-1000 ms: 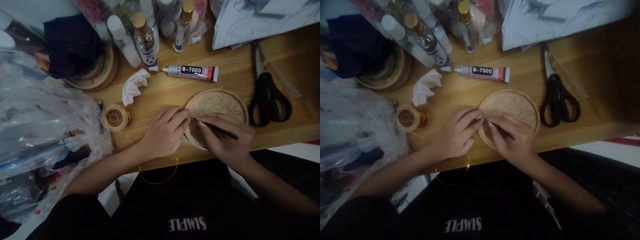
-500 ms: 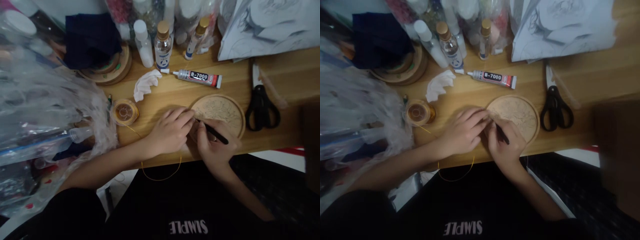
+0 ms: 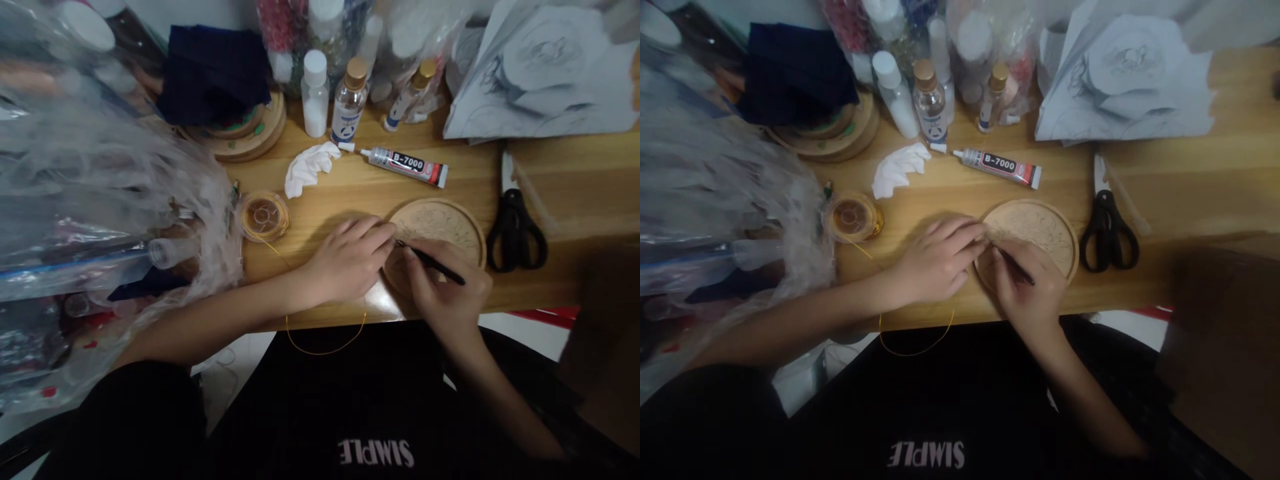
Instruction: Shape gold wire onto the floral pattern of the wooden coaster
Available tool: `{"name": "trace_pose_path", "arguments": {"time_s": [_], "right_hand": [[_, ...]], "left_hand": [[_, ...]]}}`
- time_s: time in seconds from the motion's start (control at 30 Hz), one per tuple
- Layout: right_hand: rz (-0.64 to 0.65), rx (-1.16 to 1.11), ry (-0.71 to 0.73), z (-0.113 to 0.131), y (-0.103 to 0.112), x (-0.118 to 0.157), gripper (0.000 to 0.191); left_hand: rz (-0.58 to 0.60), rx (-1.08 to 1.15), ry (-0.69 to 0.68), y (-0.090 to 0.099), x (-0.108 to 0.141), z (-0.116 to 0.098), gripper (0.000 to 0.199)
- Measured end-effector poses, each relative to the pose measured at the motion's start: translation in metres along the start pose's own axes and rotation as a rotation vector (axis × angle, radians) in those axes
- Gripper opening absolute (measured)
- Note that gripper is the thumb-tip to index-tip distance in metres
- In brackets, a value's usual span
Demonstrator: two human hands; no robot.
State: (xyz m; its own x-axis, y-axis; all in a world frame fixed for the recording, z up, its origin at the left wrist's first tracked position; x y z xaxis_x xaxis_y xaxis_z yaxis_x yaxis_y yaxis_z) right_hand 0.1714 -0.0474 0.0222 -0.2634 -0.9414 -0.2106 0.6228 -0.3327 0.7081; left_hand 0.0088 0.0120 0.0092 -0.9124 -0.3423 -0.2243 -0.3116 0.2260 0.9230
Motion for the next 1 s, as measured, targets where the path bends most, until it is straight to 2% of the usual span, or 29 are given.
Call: {"name": "trace_pose_path", "arguments": {"time_s": [0.13,0.33,0.57,0.7,0.9,1.0], "right_hand": [[-0.027,-0.01,-0.023,0.002,-0.003,0.002,0.013],[-0.06,-0.06,-0.019,0.001,-0.007,0.005,0.029],[-0.152,-0.03,0.003,0.005,-0.014,0.008,0.029],[-0.211,-0.032,-0.006,0.007,-0.02,0.011,0.029],[-0.211,-0.068,-0.066,0.012,-0.025,0.014,0.027],[-0.244,-0.028,-0.053,0.013,-0.027,0.015,0.025]], "left_hand": [[-0.005,-0.002,0.002,0.0,0.0,0.0,0.035],[-0.003,0.002,0.001,0.0,-0.001,0.0,0.036],[0.021,0.0,0.006,0.0,0.0,-0.001,0.036],[-0.002,-0.018,0.003,0.0,0.001,-0.001,0.034],[0.009,-0.01,0.005,0.0,0.0,-0.001,0.033],[-0.009,-0.002,0.002,0.0,0.0,-0.001,0.033]]}}
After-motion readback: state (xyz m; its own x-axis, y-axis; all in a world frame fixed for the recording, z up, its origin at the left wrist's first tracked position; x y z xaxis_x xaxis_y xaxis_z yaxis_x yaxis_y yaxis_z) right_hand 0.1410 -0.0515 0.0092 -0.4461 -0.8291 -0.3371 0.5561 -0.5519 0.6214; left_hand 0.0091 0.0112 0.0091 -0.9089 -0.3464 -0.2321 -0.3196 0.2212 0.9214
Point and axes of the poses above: each hand's wrist, its own x-axis away from the middle knuckle, its own y-axis out of the back of the hand, z = x × y, the point moved 1 cm from there along -x, towards the middle knuckle, and after that the axes turned 14 degrees about -y, right-handed, at the moved point
